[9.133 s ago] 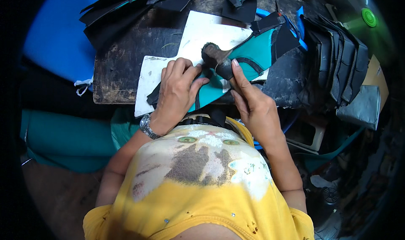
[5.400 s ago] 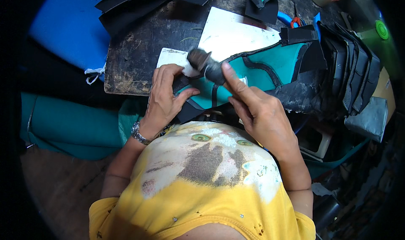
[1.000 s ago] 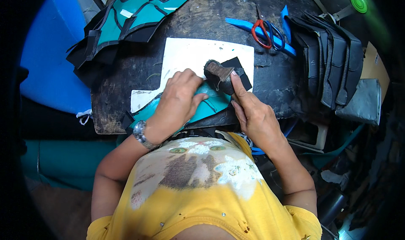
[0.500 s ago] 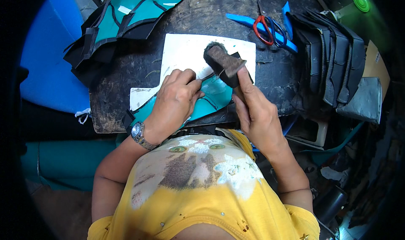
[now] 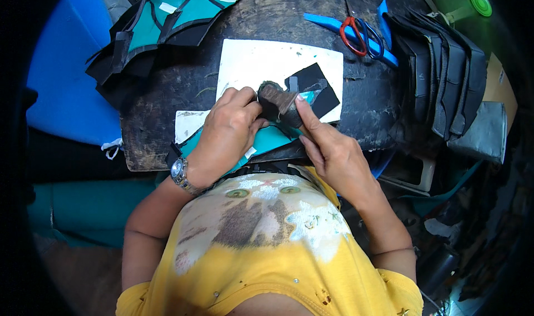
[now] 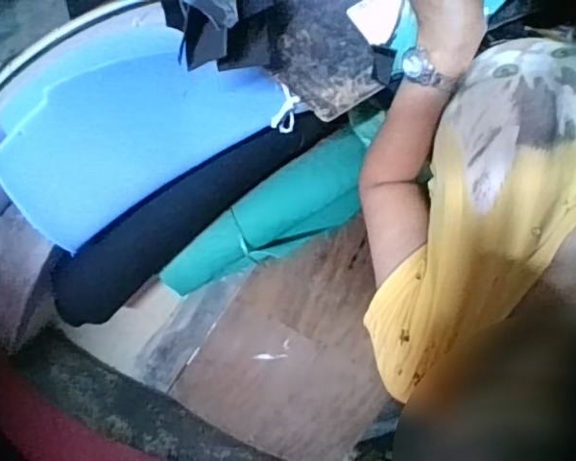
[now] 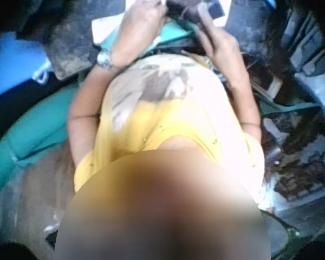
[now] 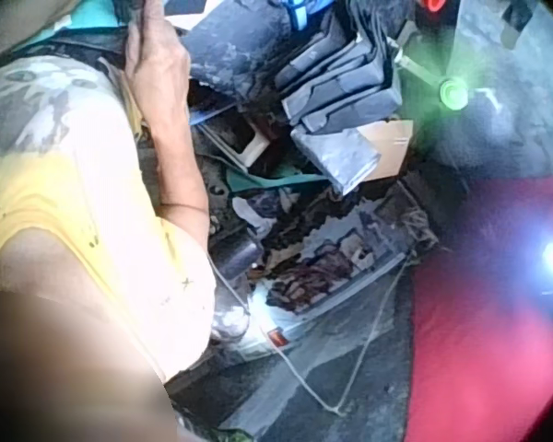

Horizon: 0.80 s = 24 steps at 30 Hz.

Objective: The person repeatedly hammers teal and black footwear parts on a white board to shape them, then uses scissors to trim a blue foam strip. The person handles multiple footwear parts one at a time, placing them aside after each hammering cycle.

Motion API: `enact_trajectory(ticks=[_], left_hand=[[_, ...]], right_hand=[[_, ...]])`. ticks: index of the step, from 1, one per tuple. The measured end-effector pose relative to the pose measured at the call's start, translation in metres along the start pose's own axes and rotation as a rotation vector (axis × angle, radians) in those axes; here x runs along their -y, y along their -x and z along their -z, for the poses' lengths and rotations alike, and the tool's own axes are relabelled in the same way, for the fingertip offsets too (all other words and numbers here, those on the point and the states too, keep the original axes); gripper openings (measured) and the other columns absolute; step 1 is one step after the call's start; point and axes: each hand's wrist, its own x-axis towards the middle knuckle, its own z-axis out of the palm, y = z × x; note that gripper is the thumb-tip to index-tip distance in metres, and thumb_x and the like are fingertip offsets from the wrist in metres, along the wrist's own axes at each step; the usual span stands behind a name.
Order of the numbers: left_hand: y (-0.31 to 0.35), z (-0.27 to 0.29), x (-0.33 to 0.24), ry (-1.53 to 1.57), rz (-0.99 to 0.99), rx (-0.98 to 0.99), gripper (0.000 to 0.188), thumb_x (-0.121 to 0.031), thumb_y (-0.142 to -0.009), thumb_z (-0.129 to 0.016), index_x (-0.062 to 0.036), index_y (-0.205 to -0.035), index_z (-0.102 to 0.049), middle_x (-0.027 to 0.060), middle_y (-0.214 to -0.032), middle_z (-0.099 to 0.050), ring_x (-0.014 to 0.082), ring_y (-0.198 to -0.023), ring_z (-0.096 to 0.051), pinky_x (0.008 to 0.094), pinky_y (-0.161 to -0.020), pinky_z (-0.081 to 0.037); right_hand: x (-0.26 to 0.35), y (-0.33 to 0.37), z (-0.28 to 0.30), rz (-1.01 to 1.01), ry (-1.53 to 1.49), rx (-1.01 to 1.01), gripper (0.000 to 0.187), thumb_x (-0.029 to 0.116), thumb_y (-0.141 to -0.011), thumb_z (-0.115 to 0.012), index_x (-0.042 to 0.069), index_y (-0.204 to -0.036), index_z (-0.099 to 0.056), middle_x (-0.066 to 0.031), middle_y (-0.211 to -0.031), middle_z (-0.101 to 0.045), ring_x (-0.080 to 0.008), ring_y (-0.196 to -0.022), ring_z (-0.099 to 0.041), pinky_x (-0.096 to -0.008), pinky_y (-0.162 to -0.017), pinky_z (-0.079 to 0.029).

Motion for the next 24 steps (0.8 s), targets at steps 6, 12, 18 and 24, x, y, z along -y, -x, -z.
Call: enact_trajectory(ticks=[6, 12, 18, 24], left_hand=[[0.001, 0.004, 0.003, 0.019, 0.044, 0.004, 0.018, -0.003, -0.080, -0.077, 0.0038, -0.094, -0.070, 0.0142, -0.099, -0.061, 0.0338, -0.095, -0.059, 0.0431, -0.085, -0.050], [0.010, 0.023, 0.013, 0.034, 0.098, 0.065, 0.024, -0.002, -0.079, -0.077, 0.0024, -0.101, -0.069, 0.0135, -0.100, -0.062, 0.0334, -0.096, -0.060, 0.0427, -0.086, -0.050], [0.015, 0.018, 0.022, 0.076, 0.021, 0.017, 0.023, -0.001, -0.079, -0.077, 0.0016, -0.101, -0.070, 0.0128, -0.099, -0.061, 0.0327, -0.094, -0.058, 0.0421, -0.085, -0.050], [0.014, 0.016, 0.022, 0.075, 0.017, 0.003, 0.019, 0.001, -0.079, -0.075, 0.0018, -0.097, -0.068, 0.0125, -0.097, -0.061, 0.0325, -0.094, -0.058, 0.0423, -0.084, -0.050]], right_hand=[[0.002, 0.003, -0.007, 0.046, -0.013, -0.165, 0.072, 0.004, -0.094, -0.069, 0.020, -0.158, -0.039, -0.0221, -0.104, -0.072, -0.0370, -0.090, -0.074, -0.0452, -0.078, -0.059], [0.005, 0.000, -0.007, -0.007, -0.004, -0.040, 0.071, 0.003, -0.095, -0.067, 0.019, -0.158, -0.040, -0.0231, -0.107, -0.073, -0.0376, -0.094, -0.074, -0.0439, -0.080, -0.059], [0.016, -0.006, 0.000, 0.035, -0.007, -0.173, 0.070, 0.002, -0.095, -0.067, 0.021, -0.157, -0.042, -0.0245, -0.108, -0.072, -0.0383, -0.095, -0.074, -0.0399, -0.081, -0.057], [0.023, -0.010, 0.002, -0.108, -0.051, 0.085, 0.066, 0.000, -0.095, -0.066, 0.010, -0.156, -0.041, -0.0275, -0.107, -0.072, -0.0309, -0.103, -0.074, -0.0364, -0.085, -0.055]])
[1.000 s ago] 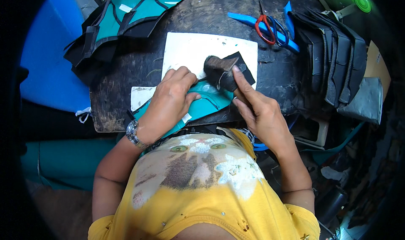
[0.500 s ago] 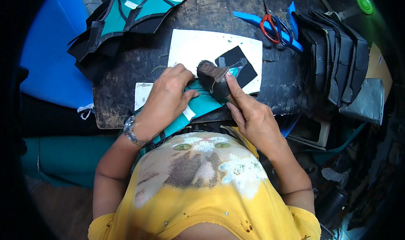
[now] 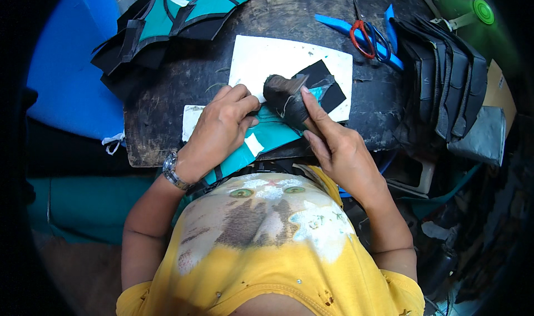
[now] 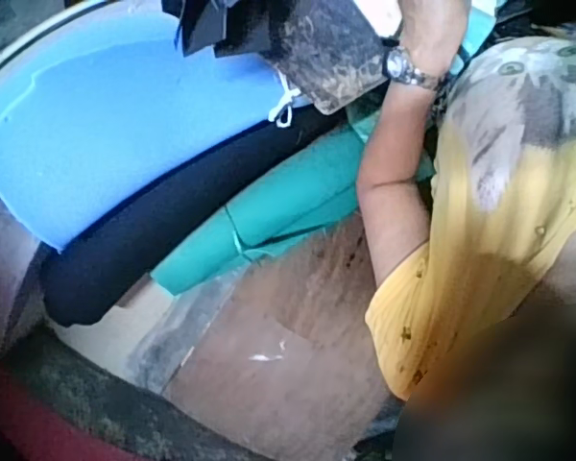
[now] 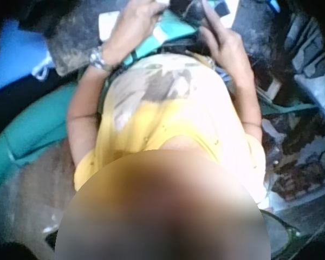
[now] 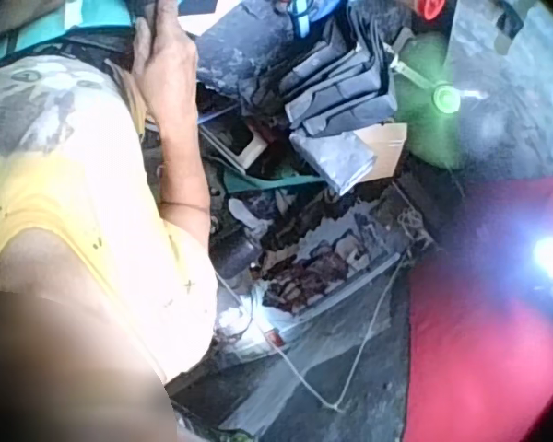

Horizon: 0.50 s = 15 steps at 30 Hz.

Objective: The person repeatedly hammers teal and black footwear parts on a white board to shape them, then uses scissors to trim a blue foam strip. The person handles multiple footwear parts one at a time, placing them aside after each hammering cycle.

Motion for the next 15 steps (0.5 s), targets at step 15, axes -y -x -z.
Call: enact_trajectory(ticks=[15], left_hand=[[0.0075, -0.0020, 0.0004, 0.079, 0.068, -0.070, 0.023, 0.000, -0.079, -0.076, 0.0045, -0.101, -0.071, 0.0140, -0.094, -0.060, 0.0327, -0.093, -0.059, 0.0409, -0.083, -0.050]], right_hand=[[-0.0008, 0.0003, -0.0023, 0.042, 0.007, 0.027, 0.066, 0.002, -0.096, -0.066, 0.009, -0.156, -0.041, -0.0283, -0.108, -0.071, -0.0366, -0.102, -0.074, -0.0364, -0.084, -0.055]])
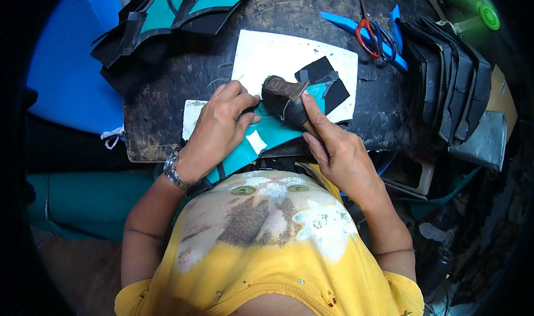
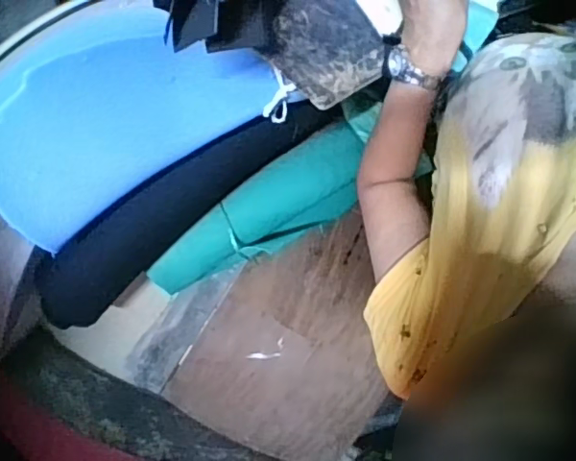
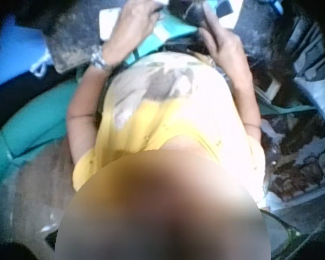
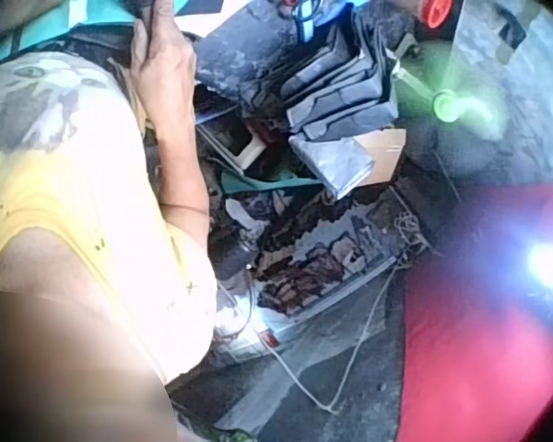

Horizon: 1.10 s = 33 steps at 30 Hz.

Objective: The person repeatedly hammers teal and black footwear parts on a white board to shape them, then uses scissors to trim a blue foam strip. The person handles multiple footwear parts one at a time, placing them aside after each hammering cycle.

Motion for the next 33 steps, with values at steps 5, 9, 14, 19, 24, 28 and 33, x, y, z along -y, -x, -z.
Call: enact_trajectory(ticks=[5, 9, 14, 19, 24, 28, 33], left_hand=[[0.001, -0.004, 0.002, -0.062, -0.091, -0.034, 0.021, 0.001, -0.079, -0.076, 0.0056, -0.099, -0.072, 0.0139, -0.094, -0.060, 0.0313, -0.092, -0.059, 0.0406, -0.080, -0.051], [0.003, -0.007, 0.002, -0.078, -0.106, -0.037, 0.018, 0.002, -0.078, -0.076, 0.0053, -0.096, -0.072, 0.0138, -0.093, -0.059, 0.0312, -0.089, -0.058, 0.0415, -0.078, -0.051], [0.006, -0.008, 0.004, -0.070, -0.122, -0.069, 0.016, 0.003, -0.079, -0.075, 0.0059, -0.095, -0.071, 0.0137, -0.094, -0.059, 0.0314, -0.090, -0.058, 0.0414, -0.078, -0.051], [0.007, -0.007, 0.006, 0.016, -0.025, -0.095, 0.021, 0.002, -0.079, -0.076, 0.0057, -0.099, -0.069, 0.0145, -0.098, -0.059, 0.0327, -0.094, -0.059, 0.0420, -0.082, -0.050], [0.015, -0.008, 0.005, 0.025, 0.003, -0.123, 0.024, 0.001, -0.078, -0.078, 0.0052, -0.100, -0.068, 0.0150, -0.097, -0.058, 0.0337, -0.096, -0.059, 0.0424, -0.083, -0.049], [0.003, -0.015, 0.005, 0.100, 0.024, -0.151, 0.023, 0.002, -0.077, -0.078, 0.0058, -0.098, -0.067, 0.0163, -0.096, -0.058, 0.0356, -0.095, -0.060, 0.0438, -0.083, -0.049], [-0.032, -0.035, 0.006, 0.108, -0.012, -0.227, 0.019, 0.003, -0.077, -0.077, 0.0045, -0.093, -0.067, 0.0183, -0.095, -0.058, 0.0366, -0.094, -0.060, 0.0448, -0.083, -0.048]], right_hand=[[0.003, -0.003, -0.005, 0.082, -0.009, -0.175, 0.068, 0.002, -0.095, -0.066, 0.015, -0.157, -0.040, -0.0270, -0.106, -0.071, -0.0385, -0.098, -0.073, -0.0416, -0.083, -0.056], [0.009, -0.002, -0.010, 0.054, 0.033, -0.029, 0.072, 0.001, -0.094, -0.067, 0.019, -0.158, -0.039, -0.0270, -0.107, -0.070, -0.0402, -0.096, -0.073, -0.0430, -0.082, -0.057], [0.011, 0.001, -0.011, 0.071, 0.016, -0.207, 0.062, 0.000, -0.096, -0.065, 0.008, -0.154, -0.043, -0.0279, -0.115, -0.070, -0.0364, -0.107, -0.072, -0.0381, -0.087, -0.056], [0.006, 0.002, -0.020, 0.045, 0.061, -0.089, 0.072, 0.003, -0.094, -0.068, 0.018, -0.158, -0.038, -0.0252, -0.103, -0.071, -0.0390, -0.090, -0.074, -0.0442, -0.079, -0.057], [0.001, 0.003, -0.022, 0.051, 0.042, -0.129, 0.070, 0.002, -0.093, -0.069, 0.018, -0.156, -0.043, -0.0250, -0.104, -0.072, -0.0380, -0.091, -0.074, -0.0422, -0.080, -0.058], [0.001, 0.001, -0.013, 0.084, 0.052, -0.141, 0.068, 0.001, -0.093, -0.070, 0.015, -0.155, -0.045, -0.0243, -0.108, -0.071, -0.0361, -0.095, -0.074, -0.0404, -0.081, -0.057], [0.002, 0.001, -0.006, 0.066, 0.061, -0.299, 0.070, -0.001, -0.093, -0.069, 0.021, -0.155, -0.045, -0.0225, -0.103, -0.071, -0.0327, -0.091, -0.074, -0.0400, -0.080, -0.057]])
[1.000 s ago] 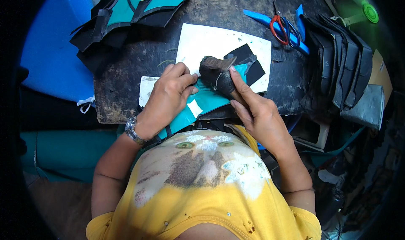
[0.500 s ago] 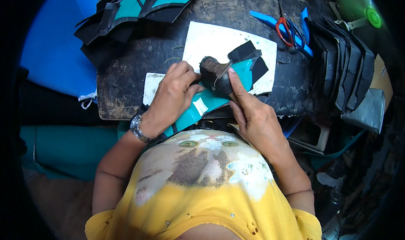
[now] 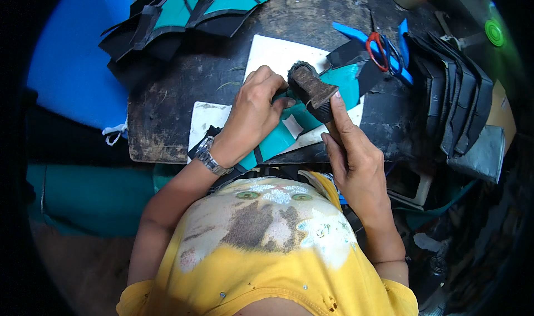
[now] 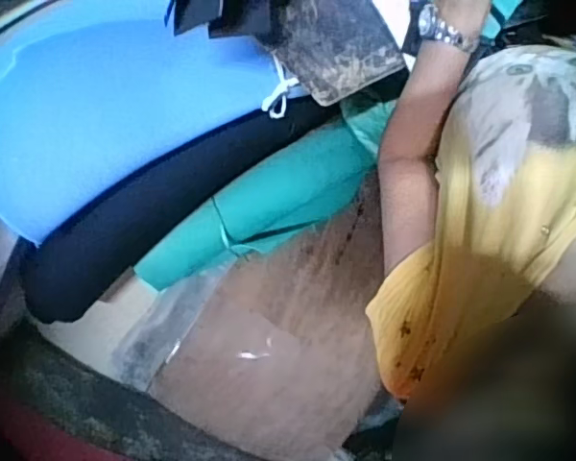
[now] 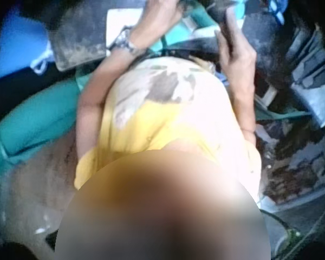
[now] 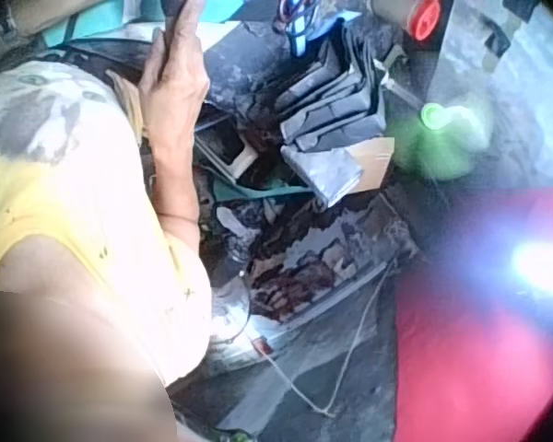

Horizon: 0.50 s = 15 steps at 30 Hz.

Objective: The person repeatedly hammers teal and black footwear parts on a white board to shape them, then uses scissors to trim a blue foam strip. The person handles multiple footwear parts one at a time, placing them aside after each hammering cycle.

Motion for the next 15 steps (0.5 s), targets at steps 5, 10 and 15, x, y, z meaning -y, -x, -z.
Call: enact_trajectory(ticks=[5, 10, 15], left_hand=[[-0.002, -0.009, 0.001, -0.016, -0.014, 0.021, 0.013, 0.003, -0.077, -0.076, 0.0036, -0.088, -0.069, 0.0151, -0.092, -0.058, 0.0335, -0.093, -0.059, 0.0431, -0.082, -0.049], [0.002, -0.009, 0.000, -0.116, -0.090, -0.001, 0.015, 0.003, -0.079, -0.075, 0.0041, -0.093, -0.071, 0.0139, -0.094, -0.058, 0.0323, -0.092, -0.059, 0.0433, -0.081, -0.050], [0.005, -0.010, 0.000, -0.089, -0.063, -0.043, 0.015, 0.001, -0.080, -0.075, 0.0045, -0.095, -0.072, 0.0139, -0.094, -0.057, 0.0317, -0.091, -0.058, 0.0431, -0.080, -0.050]], right_hand=[[-0.011, 0.001, -0.008, -0.057, 0.058, 0.006, 0.069, 0.001, -0.095, -0.066, 0.019, -0.157, -0.042, -0.0234, -0.110, -0.072, -0.0361, -0.098, -0.074, -0.0420, -0.081, -0.058], [-0.017, -0.001, -0.007, -0.015, -0.003, -0.002, 0.067, 0.001, -0.096, -0.066, 0.016, -0.157, -0.041, -0.0243, -0.112, -0.072, -0.0370, -0.100, -0.074, -0.0428, -0.081, -0.058], [-0.007, -0.010, -0.006, -0.135, 0.045, 0.148, 0.059, 0.000, -0.097, -0.064, 0.005, -0.153, -0.045, -0.0256, -0.118, -0.071, -0.0282, -0.110, -0.072, -0.0360, -0.089, -0.055]])
